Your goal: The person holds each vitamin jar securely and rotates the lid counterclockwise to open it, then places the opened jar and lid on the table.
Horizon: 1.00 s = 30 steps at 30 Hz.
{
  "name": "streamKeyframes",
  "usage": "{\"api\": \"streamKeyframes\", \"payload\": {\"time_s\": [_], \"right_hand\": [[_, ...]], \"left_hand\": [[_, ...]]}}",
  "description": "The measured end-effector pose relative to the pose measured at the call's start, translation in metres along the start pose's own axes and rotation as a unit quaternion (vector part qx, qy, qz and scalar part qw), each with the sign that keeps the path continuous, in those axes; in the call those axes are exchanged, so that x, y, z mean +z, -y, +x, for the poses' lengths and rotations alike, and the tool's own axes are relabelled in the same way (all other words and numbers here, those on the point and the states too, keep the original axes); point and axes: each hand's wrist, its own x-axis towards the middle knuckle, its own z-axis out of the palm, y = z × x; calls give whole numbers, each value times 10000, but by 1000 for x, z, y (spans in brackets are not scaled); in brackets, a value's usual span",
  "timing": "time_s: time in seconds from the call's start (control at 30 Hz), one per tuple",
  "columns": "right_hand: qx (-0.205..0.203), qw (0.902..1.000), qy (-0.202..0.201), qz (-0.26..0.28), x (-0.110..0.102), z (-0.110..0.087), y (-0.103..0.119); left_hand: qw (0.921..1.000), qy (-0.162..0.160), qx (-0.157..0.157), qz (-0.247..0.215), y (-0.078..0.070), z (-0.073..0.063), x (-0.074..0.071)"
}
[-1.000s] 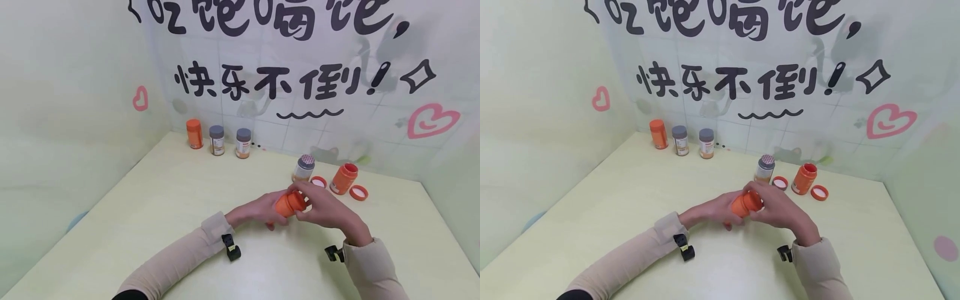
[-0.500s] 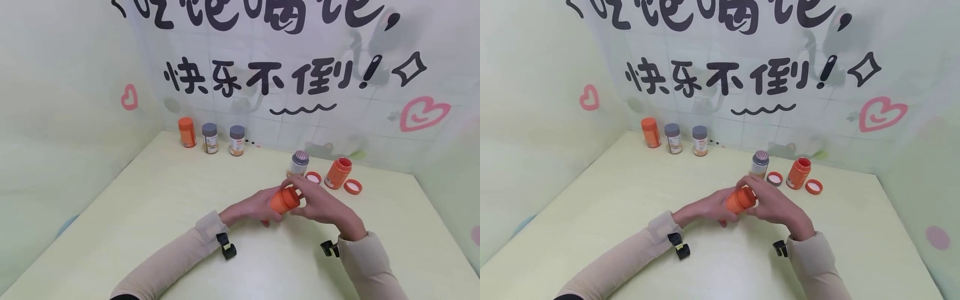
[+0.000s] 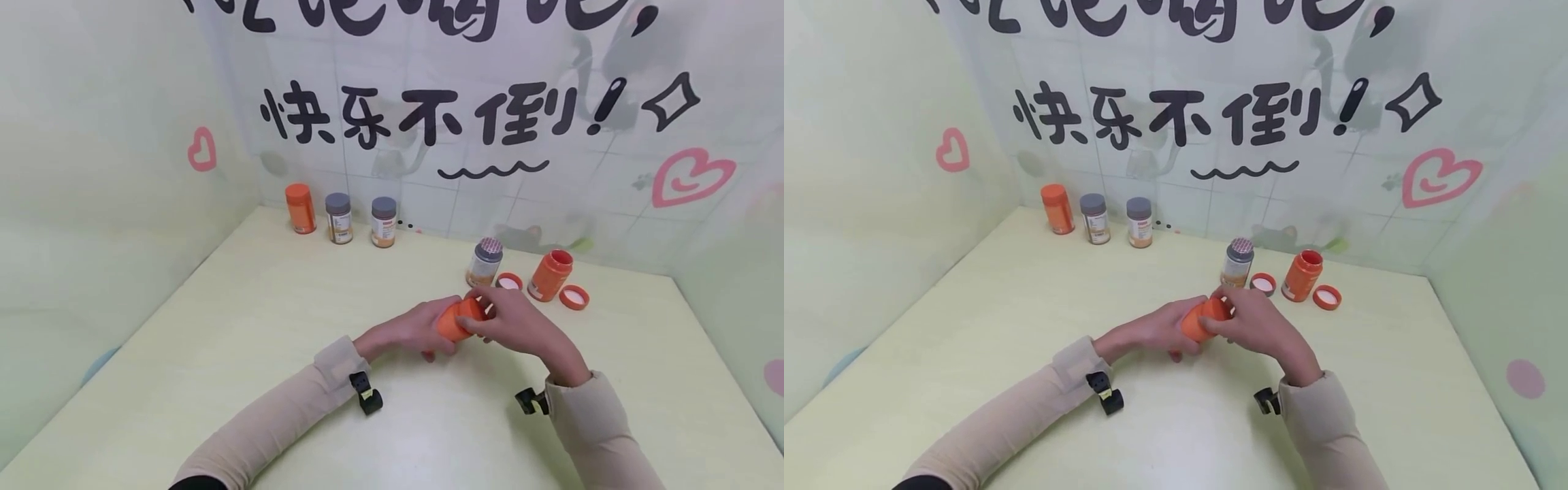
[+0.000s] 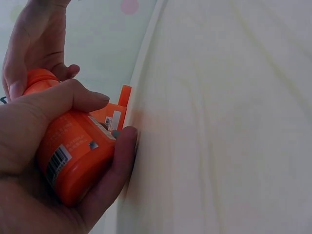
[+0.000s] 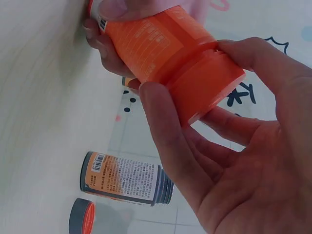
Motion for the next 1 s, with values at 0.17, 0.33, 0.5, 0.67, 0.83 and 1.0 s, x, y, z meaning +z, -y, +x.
{"api": "streamKeyframes", "payload": {"time_s": [0.17,0.33,0.5,0.67,0.83,1.0], "right_hand": [[-781,9954,-223,-504,-2,0,-4],[-1365,9883,-416,-547,-4,-1,-7],[-1572,9847,-532,-534,-5,-2,-9],[-1615,9845,-529,-440,-5,0,-8],[-1509,9865,-603,-178,-7,0,-6],[-1389,9865,-862,-3,-11,-3,-7]], "left_hand": [[10000,-36,3,-54,0,0,-1],[9995,-46,36,-325,1,0,-3],[9988,-52,59,-491,2,0,-5],[9988,-90,48,-485,0,-1,-6],[9988,-118,-25,-471,0,0,-6],[9986,-381,103,-357,-1,2,-10]]}}
